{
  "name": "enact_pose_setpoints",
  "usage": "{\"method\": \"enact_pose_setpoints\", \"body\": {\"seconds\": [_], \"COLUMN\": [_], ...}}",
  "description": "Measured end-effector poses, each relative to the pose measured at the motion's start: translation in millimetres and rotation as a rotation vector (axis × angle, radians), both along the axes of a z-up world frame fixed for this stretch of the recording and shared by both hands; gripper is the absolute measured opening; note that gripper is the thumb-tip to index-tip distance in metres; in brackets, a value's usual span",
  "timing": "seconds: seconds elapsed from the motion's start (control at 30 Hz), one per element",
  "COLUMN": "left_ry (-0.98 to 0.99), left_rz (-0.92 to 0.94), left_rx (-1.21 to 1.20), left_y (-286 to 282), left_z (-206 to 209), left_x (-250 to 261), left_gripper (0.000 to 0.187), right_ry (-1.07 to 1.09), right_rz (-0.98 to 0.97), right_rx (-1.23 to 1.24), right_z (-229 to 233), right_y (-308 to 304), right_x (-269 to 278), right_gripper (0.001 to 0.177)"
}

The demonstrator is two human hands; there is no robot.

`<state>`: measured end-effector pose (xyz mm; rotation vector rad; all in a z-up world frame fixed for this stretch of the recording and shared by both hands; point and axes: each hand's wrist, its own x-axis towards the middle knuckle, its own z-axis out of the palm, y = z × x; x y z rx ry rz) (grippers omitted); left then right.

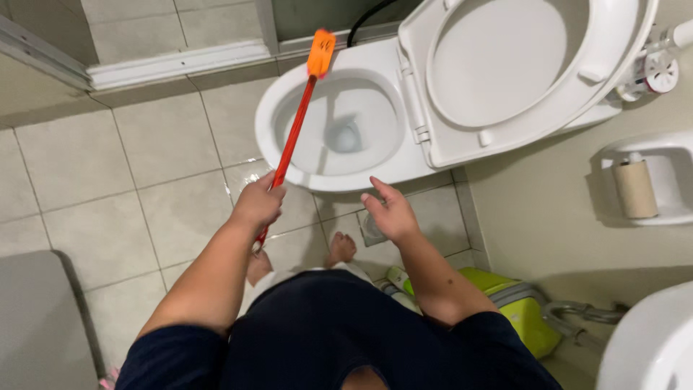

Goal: The person cleans the inside of a toilet bowl using a long-handled brush, scrubbing the surfaces repeatedly.

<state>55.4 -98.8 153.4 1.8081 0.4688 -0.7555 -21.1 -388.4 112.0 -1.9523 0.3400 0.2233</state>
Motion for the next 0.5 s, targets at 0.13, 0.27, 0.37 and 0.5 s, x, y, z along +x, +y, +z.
{"method": "enact_pose_setpoints", "body": {"seconds": [0.13, 0.27, 0.37, 0.5], "left_ry": [-0.057, -0.131, -0.048, 0.038], "left_rz": [-0.013, -0.134, -0.078, 0.109], "left_rx": [0.02, 0.058, 0.009, -0.13], "left_y": [-87, -148, -161, -147], "left_z": [-26, -31, -21, 4], "left_x": [21, 30, 27, 15], "left_gripper": [0.06, 0.059, 0.06, 0.06], "right_ry": [0.019, 0.163, 0.088, -0.028], "right_rz": [-0.023, -0.085, -0.042, 0.084], "right_rx": [0.017, -0.033, -0.039, -0.012], "right_z": [11, 13, 3, 0], "right_y": [-50, -79, -86, -66], "right_x": [9, 18, 23, 35], "right_gripper": [0.062, 0.065, 0.062, 0.058]}}
